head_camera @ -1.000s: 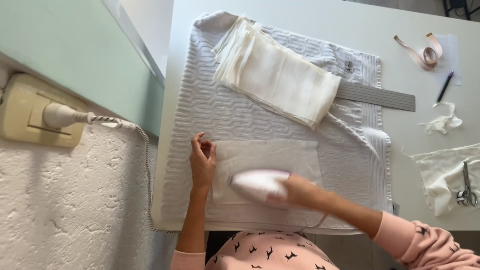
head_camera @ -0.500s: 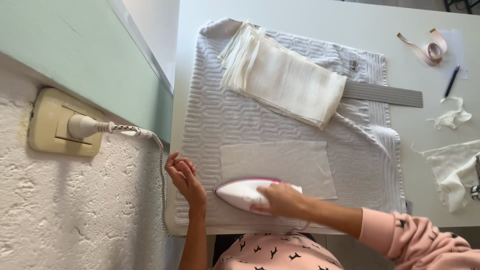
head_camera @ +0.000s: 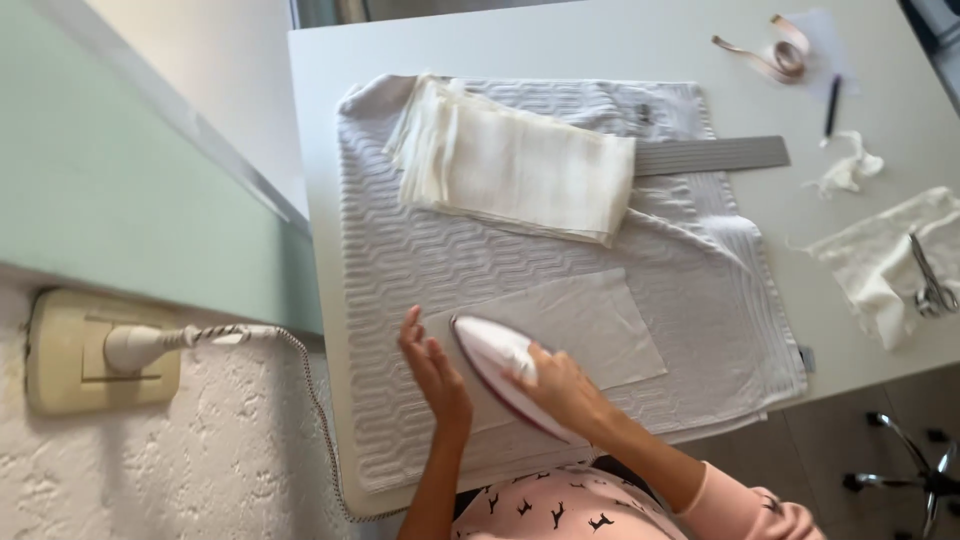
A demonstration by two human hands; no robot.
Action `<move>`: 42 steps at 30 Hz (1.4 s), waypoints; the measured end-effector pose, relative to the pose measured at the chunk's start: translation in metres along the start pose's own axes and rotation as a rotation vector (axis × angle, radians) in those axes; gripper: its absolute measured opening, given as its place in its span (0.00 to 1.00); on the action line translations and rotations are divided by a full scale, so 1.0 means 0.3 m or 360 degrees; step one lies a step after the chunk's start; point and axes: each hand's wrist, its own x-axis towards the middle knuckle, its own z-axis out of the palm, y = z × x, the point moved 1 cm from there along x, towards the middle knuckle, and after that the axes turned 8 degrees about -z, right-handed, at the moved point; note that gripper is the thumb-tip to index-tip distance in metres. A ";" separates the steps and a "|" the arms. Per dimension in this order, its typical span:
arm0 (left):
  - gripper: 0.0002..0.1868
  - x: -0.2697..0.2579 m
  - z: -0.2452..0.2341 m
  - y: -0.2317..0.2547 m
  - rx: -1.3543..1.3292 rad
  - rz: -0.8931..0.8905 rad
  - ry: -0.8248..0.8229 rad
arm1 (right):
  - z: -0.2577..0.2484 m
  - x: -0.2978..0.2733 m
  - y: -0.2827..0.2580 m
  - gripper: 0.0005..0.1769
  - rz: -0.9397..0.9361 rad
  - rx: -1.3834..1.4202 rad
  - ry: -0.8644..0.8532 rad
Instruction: Ironing and folding small pieces of white fabric on a table in a workshop.
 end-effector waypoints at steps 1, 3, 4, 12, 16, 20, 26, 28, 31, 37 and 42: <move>0.22 -0.021 0.023 -0.035 0.0022 -0.0023 -0.0125 | -0.026 0.012 -0.012 0.34 0.0031 0.0062 0.0124; 0.23 -0.046 0.060 -0.055 0.0037 -0.0045 -0.0287 | -0.056 0.058 0.011 0.36 0.0090 0.0140 0.0267; 0.23 -0.054 0.072 -0.040 0.0135 -0.0046 -0.0404 | -0.057 0.093 0.042 0.33 0.0075 0.0265 0.0352; 0.30 -0.083 0.138 -0.149 0.1450 0.0408 -0.0903 | -0.109 0.011 0.182 0.35 0.0273 0.0244 0.0513; 0.33 -0.107 0.143 -0.178 0.1722 0.0464 -0.0880 | -0.184 -0.058 0.119 0.36 0.0277 0.0350 0.0585; 0.33 -0.099 0.137 -0.177 0.1772 0.0477 -0.0879 | -0.099 -0.073 0.292 0.38 0.0357 0.0345 0.0639; 0.33 -0.098 0.147 -0.199 0.1808 0.0484 -0.0853 | -0.236 -0.113 0.180 0.35 0.0396 0.0450 0.0688; 0.34 -0.088 0.140 -0.149 0.1798 0.0556 -0.0787 | -0.196 -0.098 0.283 0.32 0.0457 0.0533 0.0690; 0.36 -0.095 0.134 -0.128 0.1784 0.0597 -0.0764 | -0.246 -0.067 0.313 0.30 0.0572 0.0668 0.0723; 0.36 -0.073 0.154 -0.135 0.1789 0.0636 -0.0710 | -0.180 -0.080 0.458 0.31 0.0527 0.0670 0.0832; 0.35 -0.093 0.144 -0.133 0.1806 0.0579 -0.0756 | -0.298 -0.089 0.383 0.26 0.0620 0.0797 0.0849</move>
